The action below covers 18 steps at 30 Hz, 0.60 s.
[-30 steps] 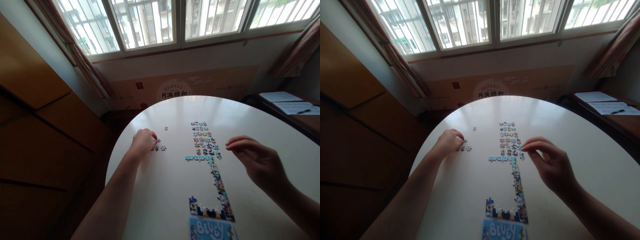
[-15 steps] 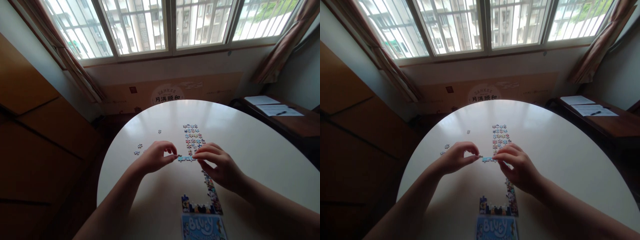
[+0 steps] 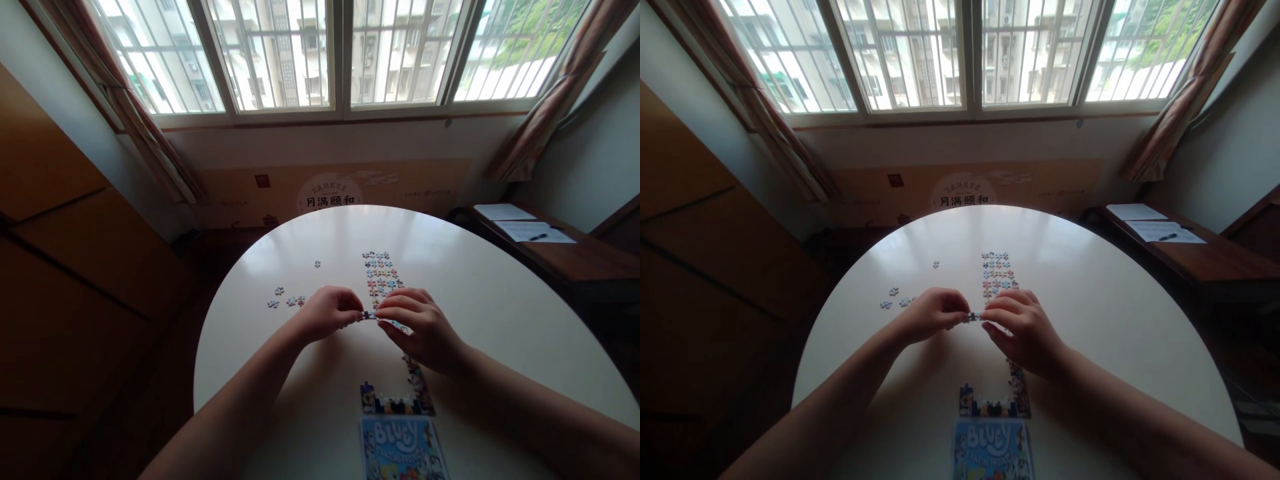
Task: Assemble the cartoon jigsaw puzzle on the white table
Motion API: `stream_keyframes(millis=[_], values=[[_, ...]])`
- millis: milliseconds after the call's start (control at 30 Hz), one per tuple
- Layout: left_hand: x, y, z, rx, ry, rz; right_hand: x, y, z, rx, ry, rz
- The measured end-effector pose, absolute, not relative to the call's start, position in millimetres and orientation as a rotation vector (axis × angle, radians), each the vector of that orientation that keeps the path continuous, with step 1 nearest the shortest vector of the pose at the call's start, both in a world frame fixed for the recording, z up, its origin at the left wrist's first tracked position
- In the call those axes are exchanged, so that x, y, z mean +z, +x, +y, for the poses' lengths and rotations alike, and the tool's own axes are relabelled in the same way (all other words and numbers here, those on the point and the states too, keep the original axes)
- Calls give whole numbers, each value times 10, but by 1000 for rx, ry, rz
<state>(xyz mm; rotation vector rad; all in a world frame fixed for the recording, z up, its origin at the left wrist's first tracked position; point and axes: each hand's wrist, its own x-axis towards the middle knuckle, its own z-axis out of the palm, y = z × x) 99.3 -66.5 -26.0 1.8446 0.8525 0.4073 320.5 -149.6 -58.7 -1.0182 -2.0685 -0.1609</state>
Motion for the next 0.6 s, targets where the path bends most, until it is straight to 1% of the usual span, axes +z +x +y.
stream_keyframes(millis=[100, 233, 400, 600], values=[[-285, 998, -646, 343, 1795, 888, -471, 3188, -1487, -230, -1060, -2153], [-291, 993, -639, 381, 1701, 920, -375, 3144, -1389, -222, -1019, -2214], [-303, 976, -638, 381, 1673, 916, -434, 3067, -1323, -186, -971, -2210], [-285, 970, -645, 295, 1682, 920, -517, 3076, -1351, -178, -944, -2210]])
